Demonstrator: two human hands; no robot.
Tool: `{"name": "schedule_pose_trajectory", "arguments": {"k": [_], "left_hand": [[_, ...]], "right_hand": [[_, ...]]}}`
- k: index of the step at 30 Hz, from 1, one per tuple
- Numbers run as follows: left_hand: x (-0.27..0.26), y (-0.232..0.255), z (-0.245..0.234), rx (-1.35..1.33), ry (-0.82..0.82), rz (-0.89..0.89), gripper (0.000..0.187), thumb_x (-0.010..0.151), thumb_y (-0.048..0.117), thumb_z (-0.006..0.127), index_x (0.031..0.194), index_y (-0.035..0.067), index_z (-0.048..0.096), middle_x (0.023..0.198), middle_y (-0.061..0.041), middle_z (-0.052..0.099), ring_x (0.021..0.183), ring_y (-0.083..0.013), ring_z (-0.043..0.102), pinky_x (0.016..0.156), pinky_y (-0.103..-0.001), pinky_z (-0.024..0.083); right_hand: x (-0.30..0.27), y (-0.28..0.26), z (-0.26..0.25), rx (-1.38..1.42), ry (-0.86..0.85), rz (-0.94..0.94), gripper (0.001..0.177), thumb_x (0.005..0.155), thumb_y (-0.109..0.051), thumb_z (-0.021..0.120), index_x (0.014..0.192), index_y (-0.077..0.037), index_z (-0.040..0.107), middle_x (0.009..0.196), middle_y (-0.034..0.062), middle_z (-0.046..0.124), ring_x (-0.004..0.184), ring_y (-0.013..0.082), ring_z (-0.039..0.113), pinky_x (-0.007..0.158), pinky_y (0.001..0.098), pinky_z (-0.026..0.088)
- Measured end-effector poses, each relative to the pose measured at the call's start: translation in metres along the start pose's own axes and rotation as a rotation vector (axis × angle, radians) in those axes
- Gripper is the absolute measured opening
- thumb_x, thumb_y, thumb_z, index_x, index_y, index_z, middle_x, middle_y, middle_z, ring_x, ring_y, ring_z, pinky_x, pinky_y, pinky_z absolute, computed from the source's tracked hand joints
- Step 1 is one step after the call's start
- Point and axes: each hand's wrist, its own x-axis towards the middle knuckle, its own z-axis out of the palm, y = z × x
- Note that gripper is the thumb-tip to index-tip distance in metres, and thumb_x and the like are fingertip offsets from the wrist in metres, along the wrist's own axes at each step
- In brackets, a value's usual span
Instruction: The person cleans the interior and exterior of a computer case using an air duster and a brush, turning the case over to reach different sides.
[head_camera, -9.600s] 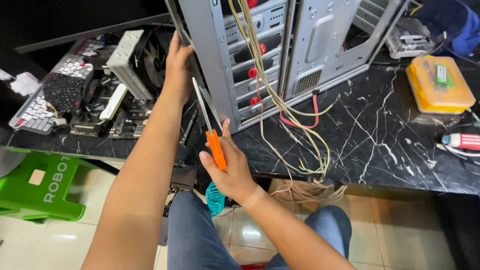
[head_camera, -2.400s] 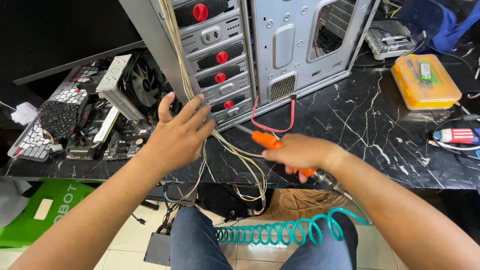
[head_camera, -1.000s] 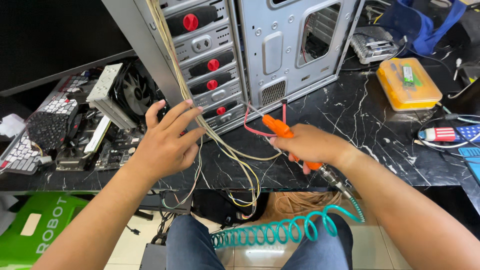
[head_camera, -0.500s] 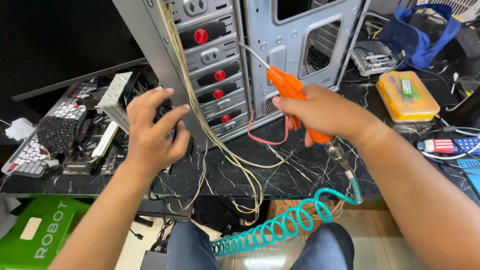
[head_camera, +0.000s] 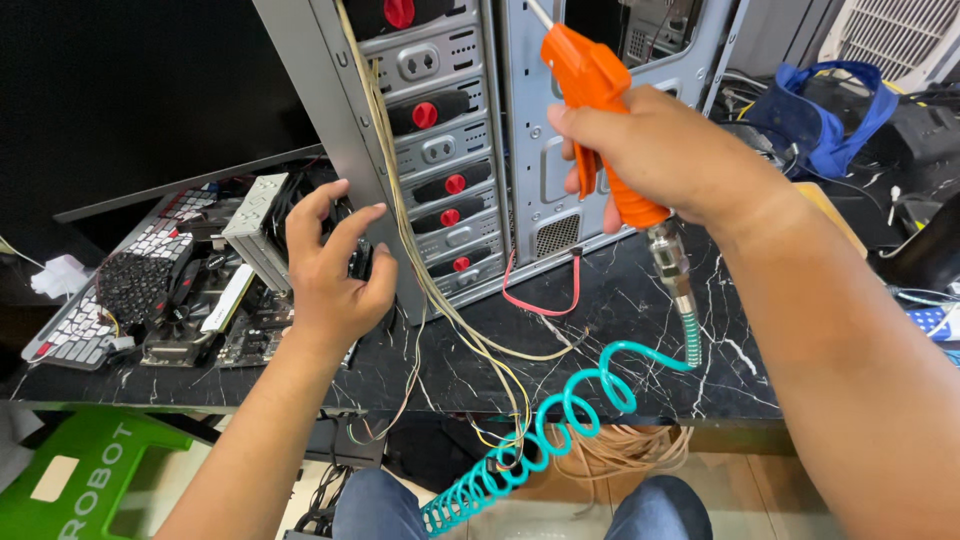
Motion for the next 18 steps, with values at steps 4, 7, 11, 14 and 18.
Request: {"name": "schedule_pose_trajectory", "arguments": {"k": [4,7,11,14,18], "left_hand": [[-0.005,-0.003,-0.001,0.001,-0.001,-0.044,0.038,0.084,-0.001,0.065,0.121,0.005,0.072,0.14,-0.022,0.052,0.127,-0.0396,0.053,0.106,-0.051,0.048],[-0.007,-0.01,-0.001,-0.008,0.032,-0.077,0.043,0.083,0.0,0.068,0.125,0.006,0.071,0.14,-0.019,0.054,0.128,-0.0383,0.055,0.107,-0.047,0.048],[-0.005,-0.014,-0.002,-0.047,0.054,-0.155,0.059,0.083,0.002,0.069,0.141,0.005,0.061,0.138,-0.018,0.055,0.13,-0.0396,0.056,0.11,-0.048,0.047],[-0.006,-0.009,0.002,-0.159,0.036,-0.335,0.071,0.087,0.0,0.068,0.155,0.006,0.046,0.14,-0.019,0.055,0.131,-0.039,0.057,0.106,-0.048,0.049],[-0.01,-0.019,0.015,-0.273,0.013,-0.492,0.07,0.093,0.0,0.066,0.157,0.002,0.039,0.14,-0.024,0.053,0.129,-0.0436,0.057,0.105,-0.053,0.05]], "right_hand": [[0.002,-0.002,0.002,-0.013,0.001,-0.023,0.04,0.104,-0.044,0.053,0.099,-0.006,0.063,0.086,0.0114,0.073,0.05,0.0301,0.062,0.05,0.0345,0.038],[0.017,0.021,0.012,0.034,-0.002,-0.103,0.038,0.099,-0.039,0.057,0.093,-0.002,0.067,0.08,0.0178,0.072,0.045,0.0334,0.064,0.045,0.0367,0.044],[0.011,0.023,0.015,0.11,0.032,-0.186,0.035,0.091,-0.03,0.06,0.092,0.004,0.07,0.073,0.0261,0.07,0.041,0.0375,0.066,0.034,0.0385,0.045],[0.018,0.018,0.012,0.122,0.069,-0.243,0.034,0.092,-0.033,0.06,0.089,-0.001,0.07,0.072,0.0224,0.072,0.039,0.0359,0.067,0.034,0.0375,0.046],[0.011,0.011,0.028,0.112,0.021,-0.232,0.033,0.087,-0.031,0.061,0.09,0.0,0.071,0.072,0.0226,0.071,0.042,0.035,0.068,0.038,0.0357,0.048]]}}
